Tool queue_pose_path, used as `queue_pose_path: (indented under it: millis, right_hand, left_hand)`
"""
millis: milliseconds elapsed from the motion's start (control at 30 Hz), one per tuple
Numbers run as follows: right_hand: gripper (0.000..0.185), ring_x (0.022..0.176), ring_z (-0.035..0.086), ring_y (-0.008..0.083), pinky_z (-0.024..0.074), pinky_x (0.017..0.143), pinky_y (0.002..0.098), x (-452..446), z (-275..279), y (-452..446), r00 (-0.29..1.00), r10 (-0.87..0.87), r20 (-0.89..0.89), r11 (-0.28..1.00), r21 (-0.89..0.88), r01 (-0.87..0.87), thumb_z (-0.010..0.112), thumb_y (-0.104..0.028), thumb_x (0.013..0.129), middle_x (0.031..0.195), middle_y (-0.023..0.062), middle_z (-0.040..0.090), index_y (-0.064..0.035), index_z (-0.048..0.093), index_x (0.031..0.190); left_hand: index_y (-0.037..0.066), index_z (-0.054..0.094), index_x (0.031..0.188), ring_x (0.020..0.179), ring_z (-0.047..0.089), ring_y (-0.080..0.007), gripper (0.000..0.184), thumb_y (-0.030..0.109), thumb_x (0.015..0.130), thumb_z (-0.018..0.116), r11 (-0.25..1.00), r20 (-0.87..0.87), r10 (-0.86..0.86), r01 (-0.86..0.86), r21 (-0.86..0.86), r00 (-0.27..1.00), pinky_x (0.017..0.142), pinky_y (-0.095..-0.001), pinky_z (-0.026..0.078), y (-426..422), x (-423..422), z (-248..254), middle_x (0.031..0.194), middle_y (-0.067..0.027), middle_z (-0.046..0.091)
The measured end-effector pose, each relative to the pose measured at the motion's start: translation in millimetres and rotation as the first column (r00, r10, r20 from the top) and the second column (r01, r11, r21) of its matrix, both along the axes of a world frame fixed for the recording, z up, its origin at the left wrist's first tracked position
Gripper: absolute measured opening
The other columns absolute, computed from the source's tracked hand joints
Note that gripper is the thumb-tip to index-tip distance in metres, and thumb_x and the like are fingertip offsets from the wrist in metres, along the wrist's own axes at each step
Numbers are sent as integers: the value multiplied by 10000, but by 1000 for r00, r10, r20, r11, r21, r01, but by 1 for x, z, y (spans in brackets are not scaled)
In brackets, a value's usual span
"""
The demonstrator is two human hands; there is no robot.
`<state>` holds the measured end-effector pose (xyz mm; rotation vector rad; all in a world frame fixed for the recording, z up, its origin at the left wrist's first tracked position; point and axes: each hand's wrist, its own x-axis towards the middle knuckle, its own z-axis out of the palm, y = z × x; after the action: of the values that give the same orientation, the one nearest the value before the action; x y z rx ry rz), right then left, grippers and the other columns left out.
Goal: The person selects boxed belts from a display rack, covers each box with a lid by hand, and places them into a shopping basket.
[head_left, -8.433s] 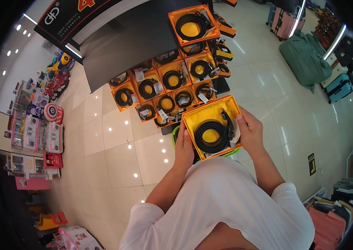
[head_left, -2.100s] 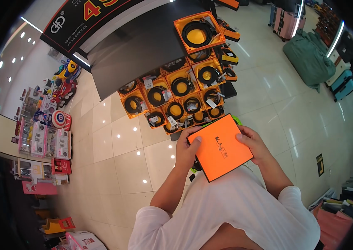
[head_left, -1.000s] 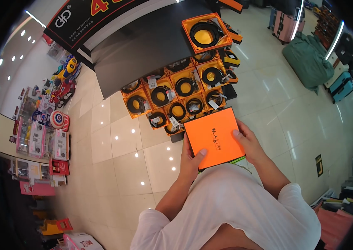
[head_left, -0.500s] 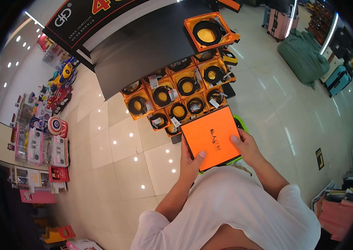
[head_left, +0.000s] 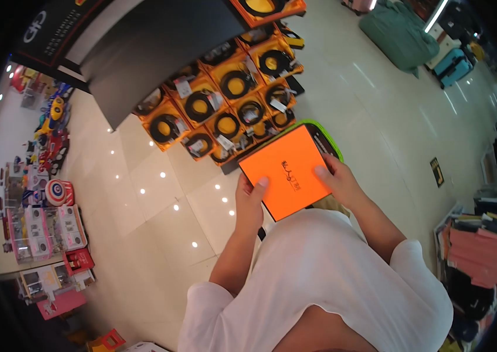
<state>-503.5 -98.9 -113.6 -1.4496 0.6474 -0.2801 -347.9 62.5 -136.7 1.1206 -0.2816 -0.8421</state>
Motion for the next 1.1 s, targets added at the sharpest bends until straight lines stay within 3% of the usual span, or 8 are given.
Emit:
queue_pose_path:
  millis: [267,333,667,733,800,933,1100]
  right_hand:
    - [586,1021,554,138,443,897,277,-6,-5,-1,986,-162,-22,978,131,164,619,-354,902,1132,94,594,72,480,1281]
    - [584,1022,555,140,444,901,279,-8,-5,-4,986,-168,-12,971,172,167,622,-346,903,1139,96,592,72,477,1284]
    - [576,1017,567,148,450,895,281,-26,-20,-41,990,-107,-96,979,165,122,645,-298,890,1148,107,600,76,474,1293]
    - [582,1011,571,151,450,894,281,-33,-29,-54,988,-96,-119,978,173,116,649,-305,886,1144,110,604,73,478,1293]
    - [617,988,570,151,455,861,295,-39,-39,-70,987,-32,-157,991,120,51,639,-417,873,1078,89,618,58,530,1252]
    - [598,962,582,158,459,842,294,-46,-61,-106,965,50,-256,986,166,-8,614,-433,883,1059,91,629,51,554,1227]
    - [519,852,602,150,466,742,273,-55,-126,-154,934,14,-357,931,346,118,544,-432,919,948,79,655,25,587,1160]
  left_hand:
    - [33,415,1300,1102,536,-150,555,357,898,622,997,-173,-71,73,9,982,936,-298,432,-6,-2,-3,1217,-57,545]
    - [49,354,1377,1176,505,-171,572,372,943,540,981,-136,-174,184,68,975,953,-340,437,-5,1,-8,1293,-56,507]
    - [51,327,1409,1106,547,-195,589,294,924,557,961,-71,-187,197,194,980,891,-353,476,-25,9,-27,1273,-93,520]
    - [17,332,1398,1081,565,-196,619,274,896,587,932,-92,-275,289,219,957,855,-342,496,-36,10,-31,1245,-107,536]
    - [1,346,1385,1074,572,-201,634,280,880,607,907,-131,-336,358,222,933,846,-340,500,-48,9,-35,1235,-107,543]
    - [-4,375,1372,1066,576,-198,652,277,847,641,836,-252,-450,504,220,857,844,-335,505,-73,5,-58,1213,-103,554]
    - [-18,382,1361,1080,571,-198,695,264,799,677,703,-377,-577,676,222,724,869,-304,478,-86,-7,-131,1232,-102,552]
